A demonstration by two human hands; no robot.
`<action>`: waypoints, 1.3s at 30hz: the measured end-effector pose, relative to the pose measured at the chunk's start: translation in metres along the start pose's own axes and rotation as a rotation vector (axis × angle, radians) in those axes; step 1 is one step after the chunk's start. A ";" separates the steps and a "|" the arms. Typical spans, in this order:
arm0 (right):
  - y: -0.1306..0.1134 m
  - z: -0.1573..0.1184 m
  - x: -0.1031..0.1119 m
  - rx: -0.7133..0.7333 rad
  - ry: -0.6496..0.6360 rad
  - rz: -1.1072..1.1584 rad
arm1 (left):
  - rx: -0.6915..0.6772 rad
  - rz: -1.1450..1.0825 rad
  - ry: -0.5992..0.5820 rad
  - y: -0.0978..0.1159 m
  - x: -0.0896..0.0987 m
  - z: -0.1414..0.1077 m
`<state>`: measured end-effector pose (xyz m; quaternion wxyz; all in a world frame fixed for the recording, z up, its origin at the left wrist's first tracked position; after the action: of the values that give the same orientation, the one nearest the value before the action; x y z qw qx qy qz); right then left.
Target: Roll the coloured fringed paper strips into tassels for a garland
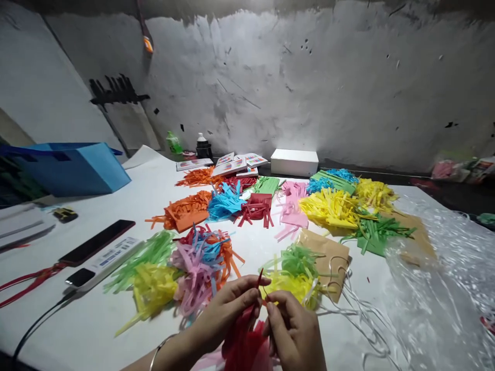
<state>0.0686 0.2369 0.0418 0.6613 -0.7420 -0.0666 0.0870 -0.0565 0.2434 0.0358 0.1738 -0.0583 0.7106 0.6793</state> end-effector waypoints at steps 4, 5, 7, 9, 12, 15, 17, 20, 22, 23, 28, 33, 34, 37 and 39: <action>0.000 0.002 -0.003 -0.022 0.007 -0.128 | 0.041 -0.054 0.039 -0.009 0.003 -0.001; -0.001 0.002 -0.003 -0.015 0.013 -0.140 | 0.047 -0.045 0.042 -0.009 0.004 -0.001; -0.003 0.002 -0.001 -0.007 0.033 -0.153 | 0.063 -0.030 0.039 -0.010 0.005 -0.001; -0.006 0.001 0.002 0.008 0.058 -0.153 | 0.072 -0.021 0.030 -0.011 0.006 -0.001; -0.011 0.000 0.004 0.020 0.075 -0.140 | 0.045 -0.014 0.013 -0.011 0.006 0.000; -0.012 0.001 0.007 0.006 0.095 -0.122 | 0.022 -0.014 -0.054 -0.010 0.000 -0.001; -0.013 0.002 0.009 0.003 0.108 -0.112 | 0.025 -0.023 -0.128 -0.010 -0.006 -0.004; -0.013 0.004 0.007 -0.003 0.071 -0.125 | 0.043 -0.095 -0.214 -0.012 -0.012 -0.007; -0.013 0.004 0.005 -0.011 0.034 -0.142 | 0.060 -0.158 -0.221 -0.014 -0.011 -0.007; -0.012 0.004 0.004 -0.014 0.023 -0.149 | 0.067 -0.187 -0.211 -0.015 -0.009 -0.006; -0.014 0.003 0.005 -0.022 0.032 -0.109 | 0.111 -0.298 -0.156 -0.020 -0.002 -0.002; -0.013 0.002 0.000 -0.043 -0.012 -0.115 | 0.132 -0.306 -0.178 -0.021 -0.004 -0.004; -0.012 0.002 0.000 -0.048 -0.012 -0.110 | 0.131 -0.307 -0.182 -0.021 -0.004 -0.004; -0.010 0.002 0.004 -0.076 0.016 -0.074 | 0.122 -0.319 -0.200 -0.021 -0.004 -0.004; -0.009 0.001 0.006 -0.086 0.026 -0.062 | 0.120 -0.326 -0.213 -0.022 -0.005 -0.003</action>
<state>0.0739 0.2404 0.0509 0.6320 -0.7684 -0.0846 0.0538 -0.0456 0.2380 0.0163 0.3588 -0.0900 0.7087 0.6008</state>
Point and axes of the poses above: each hand's wrist, its own z-axis towards the middle knuckle, its own x-axis out of the back of the hand, y = z × x, the point moved 9 cm from there along z, towards the middle knuckle, and after that the axes turned 8 degrees about -x, right-handed, at the moved point
